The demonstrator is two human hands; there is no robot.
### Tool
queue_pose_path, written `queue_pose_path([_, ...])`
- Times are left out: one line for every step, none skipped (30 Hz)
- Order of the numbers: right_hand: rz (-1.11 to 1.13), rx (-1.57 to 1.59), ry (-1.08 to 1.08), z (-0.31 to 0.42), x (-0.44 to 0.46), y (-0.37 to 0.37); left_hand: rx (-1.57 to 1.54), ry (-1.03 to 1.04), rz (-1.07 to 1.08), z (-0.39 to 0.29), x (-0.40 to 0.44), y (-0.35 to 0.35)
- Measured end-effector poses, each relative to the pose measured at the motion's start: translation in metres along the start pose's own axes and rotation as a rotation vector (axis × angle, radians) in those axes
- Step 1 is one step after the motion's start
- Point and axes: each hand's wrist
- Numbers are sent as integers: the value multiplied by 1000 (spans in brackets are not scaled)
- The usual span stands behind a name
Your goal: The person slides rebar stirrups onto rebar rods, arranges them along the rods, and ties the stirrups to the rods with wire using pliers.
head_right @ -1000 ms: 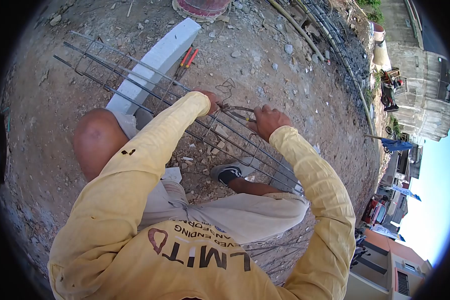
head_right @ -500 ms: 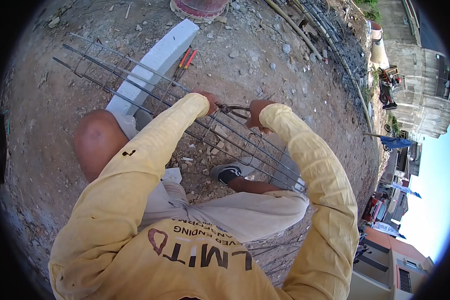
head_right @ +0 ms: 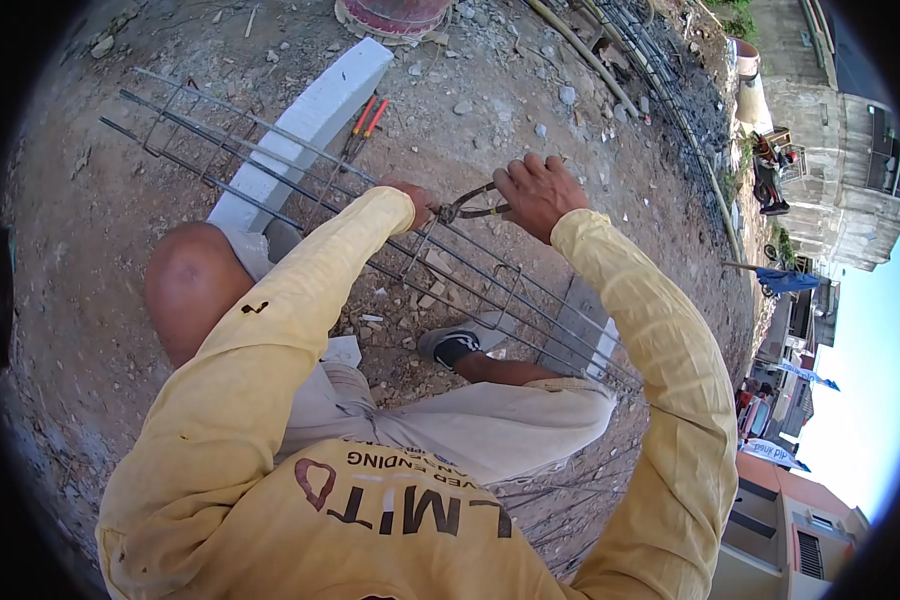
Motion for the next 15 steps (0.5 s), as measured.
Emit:
queue_pose_path([9, 3, -13, -2, 2, 0, -6, 0, -2, 0, 0, 1])
queue_pose_path([103, 40, 8, -3, 3, -1, -12, 1, -5, 1, 1, 1])
queue_pose_path([198, 77, 27, -5, 5, -1, -20, 2, -8, 1, 2, 1])
queue_pose_path([294, 114, 47, -6, 7, -2, -24, 7, -2, 0, 1, 1])
queue_pose_path([402, 157, 65, -8, 10, -5, -26, 12, 4, 0, 1, 1])
queue_pose_path([508, 200, 84, -9, 15, -9, -27, 16, 9, 0, 0, 0])
queue_pose_path([611, 242, 104, -12, 20, -12, -13, 22, 12, 0, -1, -2])
queue_pose_path([653, 280, 119, -16, 24, -5, -1, 28, 14, -1, -4, -4])
queue_pose_path([696, 317, 131, -19, 27, 6, 8, 34, 17, -2, -5, -4])
queue_pose_path([740, 354, 141, -17, 30, 5, 10, 32, 18, -1, -5, -3])
queue_pose_path([721, 309, 139, -16, 30, 2, 12, 29, 19, -1, -4, -3])
queue_pose_path([701, 265, 140, -14, 29, -1, 17, 28, 20, -1, -3, -2])
queue_pose_path([682, 220, 142, -11, 26, -7, 6, 16, 24, -2, -4, -4])
queue_pose_path([613, 199, 147, -8, 24, -6, -4, 5, 29, -4, -5, -6])
queue_pose_path([542, 178, 151, -4, 21, -2, -13, -8, 34, -5, -7, -7])
Point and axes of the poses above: each hand's wrist, its own x-axis towards the middle knuckle, its own y-axis out of the palm, z = x × y, and after that the axes turned 5 degrees about -x, right-handed
